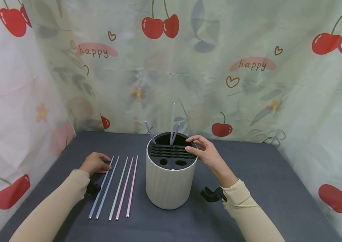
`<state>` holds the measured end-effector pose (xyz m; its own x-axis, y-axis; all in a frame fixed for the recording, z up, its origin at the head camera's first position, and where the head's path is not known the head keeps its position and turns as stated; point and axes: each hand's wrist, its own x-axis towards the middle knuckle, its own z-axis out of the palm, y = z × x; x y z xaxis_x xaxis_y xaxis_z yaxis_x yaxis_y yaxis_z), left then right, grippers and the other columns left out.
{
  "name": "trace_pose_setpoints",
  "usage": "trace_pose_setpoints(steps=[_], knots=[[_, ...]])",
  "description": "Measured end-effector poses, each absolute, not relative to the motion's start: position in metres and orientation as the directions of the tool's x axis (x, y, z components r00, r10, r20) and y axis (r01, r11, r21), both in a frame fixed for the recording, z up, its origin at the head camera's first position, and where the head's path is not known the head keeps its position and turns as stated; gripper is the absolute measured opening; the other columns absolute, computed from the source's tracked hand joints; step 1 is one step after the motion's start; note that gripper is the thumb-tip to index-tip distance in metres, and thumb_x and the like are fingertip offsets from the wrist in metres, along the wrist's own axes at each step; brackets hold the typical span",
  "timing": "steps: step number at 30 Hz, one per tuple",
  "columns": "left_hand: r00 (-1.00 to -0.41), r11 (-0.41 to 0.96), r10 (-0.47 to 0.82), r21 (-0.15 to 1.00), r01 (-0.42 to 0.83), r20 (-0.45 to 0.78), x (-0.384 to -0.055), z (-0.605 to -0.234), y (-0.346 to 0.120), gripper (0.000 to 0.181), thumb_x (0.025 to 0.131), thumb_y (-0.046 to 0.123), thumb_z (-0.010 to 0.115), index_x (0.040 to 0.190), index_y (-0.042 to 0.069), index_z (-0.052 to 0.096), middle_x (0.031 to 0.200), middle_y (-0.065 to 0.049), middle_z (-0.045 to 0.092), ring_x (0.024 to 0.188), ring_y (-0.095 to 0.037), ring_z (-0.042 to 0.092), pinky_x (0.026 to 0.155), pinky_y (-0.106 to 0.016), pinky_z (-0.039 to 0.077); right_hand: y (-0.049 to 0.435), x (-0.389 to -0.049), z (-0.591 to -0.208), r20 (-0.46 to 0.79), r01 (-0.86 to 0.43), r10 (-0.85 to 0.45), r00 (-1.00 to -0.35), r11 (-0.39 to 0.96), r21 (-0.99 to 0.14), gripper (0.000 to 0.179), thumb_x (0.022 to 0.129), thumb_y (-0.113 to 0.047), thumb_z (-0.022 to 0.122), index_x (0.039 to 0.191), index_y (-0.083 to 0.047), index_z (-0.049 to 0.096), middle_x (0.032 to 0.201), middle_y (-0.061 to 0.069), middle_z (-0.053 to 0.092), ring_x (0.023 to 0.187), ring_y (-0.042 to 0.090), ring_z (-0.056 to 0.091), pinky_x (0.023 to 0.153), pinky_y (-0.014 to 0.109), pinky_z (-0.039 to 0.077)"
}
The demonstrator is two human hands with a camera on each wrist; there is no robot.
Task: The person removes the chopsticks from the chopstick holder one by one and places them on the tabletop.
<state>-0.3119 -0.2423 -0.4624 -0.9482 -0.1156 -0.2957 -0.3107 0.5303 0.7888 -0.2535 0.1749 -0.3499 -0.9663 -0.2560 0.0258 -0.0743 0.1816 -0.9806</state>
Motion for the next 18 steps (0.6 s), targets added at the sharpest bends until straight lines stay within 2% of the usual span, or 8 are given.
trace_pose_setpoints(steps=[10,18], knots=[[-0.948,0.539,-0.117,0.783,-0.311,-0.296,-0.3105,-0.4629,-0.2432,0.04,0.078,-0.005,0.075,0.116,-0.008,0.061,0.108,-0.027,0.055,0.059,-0.013,0.064,0.058,-0.028,0.059,0.1758,-0.2535,-0.3495,0.024,-0.073,-0.256,-0.966,0.186,-0.98,0.023,0.092,-0.023,0.067,0.114,-0.019,0.059,0.156,0.012,0.028,0.145,0.031,0.024,0.105,0.057,0.04],[-0.942,0.531,-0.101,0.783,-0.323,-0.32,-0.3117,-0.4619,-0.2455,0.041,0.08,-0.002,0.075,0.118,-0.007,0.061,0.109,-0.027,0.056,0.061,-0.013,0.065,0.06,-0.027,0.059,0.175,-0.2524,-0.35,0.029,-0.077,-0.26,-0.965,0.176,-0.981,0.027,0.092,-0.024,0.067,0.116,-0.015,0.058,0.156,0.011,0.027,0.146,0.031,0.023,0.107,0.06,0.037]])
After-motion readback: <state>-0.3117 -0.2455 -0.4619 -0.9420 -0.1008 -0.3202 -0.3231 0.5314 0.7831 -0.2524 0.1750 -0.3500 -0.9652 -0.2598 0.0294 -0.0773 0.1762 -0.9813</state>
